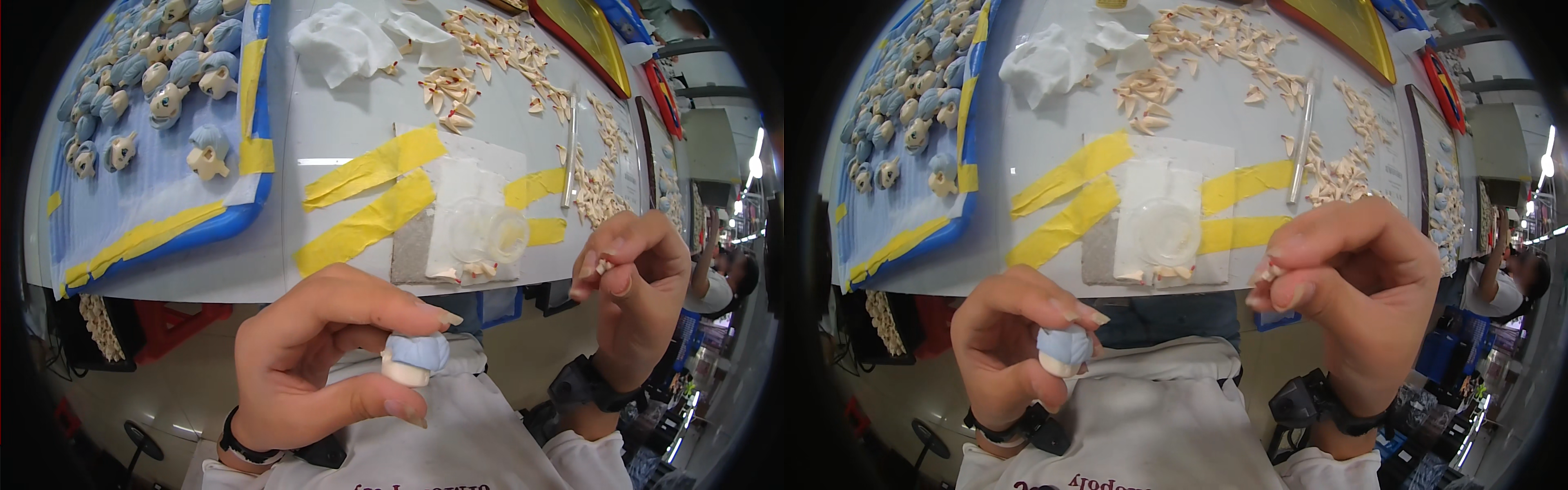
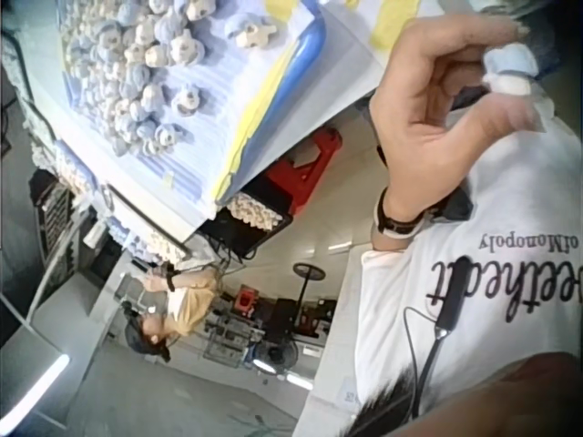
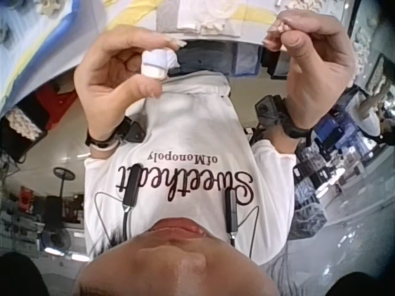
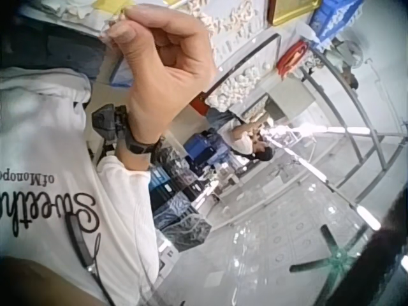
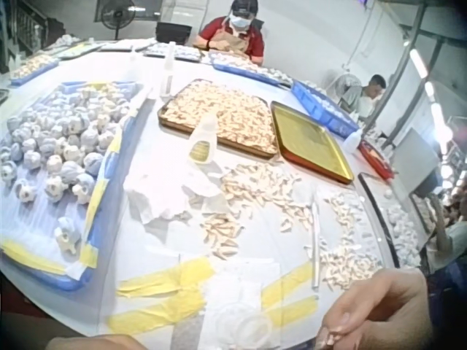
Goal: The person assembles miniature figurines by hand, picking up small white ear-like pieces from a table and attaching them to the sides of small heads with blue hair. The person repeatedly picks up a head, attaches two pieces, and places the completed head onto a blue tray.
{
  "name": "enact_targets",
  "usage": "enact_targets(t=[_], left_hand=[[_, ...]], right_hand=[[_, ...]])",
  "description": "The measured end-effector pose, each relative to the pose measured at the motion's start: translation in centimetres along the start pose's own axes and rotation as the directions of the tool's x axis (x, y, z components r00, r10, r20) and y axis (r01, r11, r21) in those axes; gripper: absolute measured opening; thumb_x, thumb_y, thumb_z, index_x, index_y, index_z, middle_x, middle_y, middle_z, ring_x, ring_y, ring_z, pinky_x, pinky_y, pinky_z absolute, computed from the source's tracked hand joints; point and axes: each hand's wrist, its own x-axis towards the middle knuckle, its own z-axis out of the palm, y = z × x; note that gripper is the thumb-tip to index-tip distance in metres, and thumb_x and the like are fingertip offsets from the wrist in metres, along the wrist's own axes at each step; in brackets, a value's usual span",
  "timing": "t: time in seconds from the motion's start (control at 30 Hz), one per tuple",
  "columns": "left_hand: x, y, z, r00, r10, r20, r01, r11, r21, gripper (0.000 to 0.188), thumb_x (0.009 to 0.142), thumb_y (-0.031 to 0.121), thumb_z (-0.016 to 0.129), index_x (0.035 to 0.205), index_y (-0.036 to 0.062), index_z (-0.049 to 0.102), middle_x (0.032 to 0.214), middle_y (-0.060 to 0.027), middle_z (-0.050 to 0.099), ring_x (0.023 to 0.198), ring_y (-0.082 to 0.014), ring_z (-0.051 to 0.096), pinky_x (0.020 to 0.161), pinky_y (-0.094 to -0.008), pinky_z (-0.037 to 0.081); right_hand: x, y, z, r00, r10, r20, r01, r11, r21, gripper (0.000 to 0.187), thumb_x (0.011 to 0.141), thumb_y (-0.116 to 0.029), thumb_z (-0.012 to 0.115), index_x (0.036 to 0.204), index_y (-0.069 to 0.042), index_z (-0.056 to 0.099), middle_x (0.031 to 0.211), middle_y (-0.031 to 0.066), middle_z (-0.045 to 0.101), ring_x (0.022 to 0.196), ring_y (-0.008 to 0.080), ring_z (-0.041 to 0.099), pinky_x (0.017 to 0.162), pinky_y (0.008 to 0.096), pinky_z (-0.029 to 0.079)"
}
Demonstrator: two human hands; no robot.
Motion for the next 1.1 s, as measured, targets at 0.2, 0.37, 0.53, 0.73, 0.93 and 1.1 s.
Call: enact_targets(t=[0.2,0.37,0.53,0.73,0.93,1.1], left_hand=[[1.1,-0.3,-1.1,0.946,0.238,0.221,-0.281,0.941,0.19,0.038,0.065,0.01,0.077,0.091,-0.0005,0.051,0.09,-0.0162,0.052,0.07,-0.0206,0.059,0.06,-0.0257,0.05],[1.6,-0.5,-2.1,0.876,0.294,0.381,-0.402,0.883,0.243,0.034,0.065,0.004,0.075,0.088,0.0017,0.051,0.093,-0.0173,0.051,0.074,-0.0226,0.06,0.064,-0.028,0.05],[-0.6,0.4,0.5,1.0,-0.001,0.02,0.003,0.992,-0.124,0.027,0.066,0.001,0.074,0.084,0.0038,0.054,0.095,-0.0185,0.05,0.077,-0.0252,0.06,0.066,-0.031,0.05],[1.0,-0.4,-1.5,0.895,0.235,0.379,-0.304,0.943,0.132,0.025,0.067,0.004,0.074,0.081,0.0034,0.054,0.099,-0.0192,0.048,0.076,-0.0254,0.061,0.067,-0.0301,0.052],[0.3,-0.4,0.1,0.976,0.171,0.135,-0.184,0.979,0.09,0.028,0.071,0.008,0.071,0.09,0.0032,0.051,0.099,-0.0194,0.048,0.074,-0.0252,0.061,0.061,-0.03,0.052],[0.4,-0.9,-0.5,0.963,0.197,0.184,-0.219,0.97,0.107,0.034,0.075,0.016,0.069,0.096,0.0006,0.046,0.098,-0.0187,0.047,0.072,-0.0248,0.061,0.056,-0.0278,0.052]], right_hand=[[0.3,0.7,-0.1,0.992,-0.122,0.015,0.122,0.974,-0.191,0.027,0.073,-0.019,0.071,0.078,-0.003,0.05,0.074,0.0069,0.052,0.064,0.0117,0.05,0.055,0.0198,0.038],[0.3,1.0,0.2,0.973,-0.219,0.074,0.232,0.919,-0.319,0.019,0.074,-0.011,0.067,0.081,0.0,0.053,0.08,0.0079,0.053,0.068,0.0126,0.049,0.06,0.0201,0.037],[0.9,1.3,1.1,0.884,-0.424,0.197,0.464,0.737,-0.492,0.014,0.069,0.003,0.065,0.079,0.001,0.056,0.08,0.0095,0.054,0.071,0.0149,0.05,0.063,0.0236,0.039],[0.9,0.8,1.9,0.812,-0.505,0.294,0.545,0.475,-0.69,0.015,0.062,0.009,0.065,0.073,0.0,0.058,0.073,0.0094,0.055,0.067,0.017,0.051,0.06,0.0255,0.04],[1.4,0.2,2.0,0.786,-0.498,0.366,0.585,0.41,-0.7,0.015,0.06,0.009,0.065,0.07,0.0,0.058,0.071,0.0092,0.055,0.064,0.018,0.051,0.058,0.0258,0.04],[1.0,0.8,2.0,0.808,-0.52,0.275,0.554,0.514,-0.655,0.015,0.062,0.008,0.064,0.074,0.002,0.057,0.076,0.0106,0.055,0.068,0.017,0.05,0.059,0.025,0.038]])
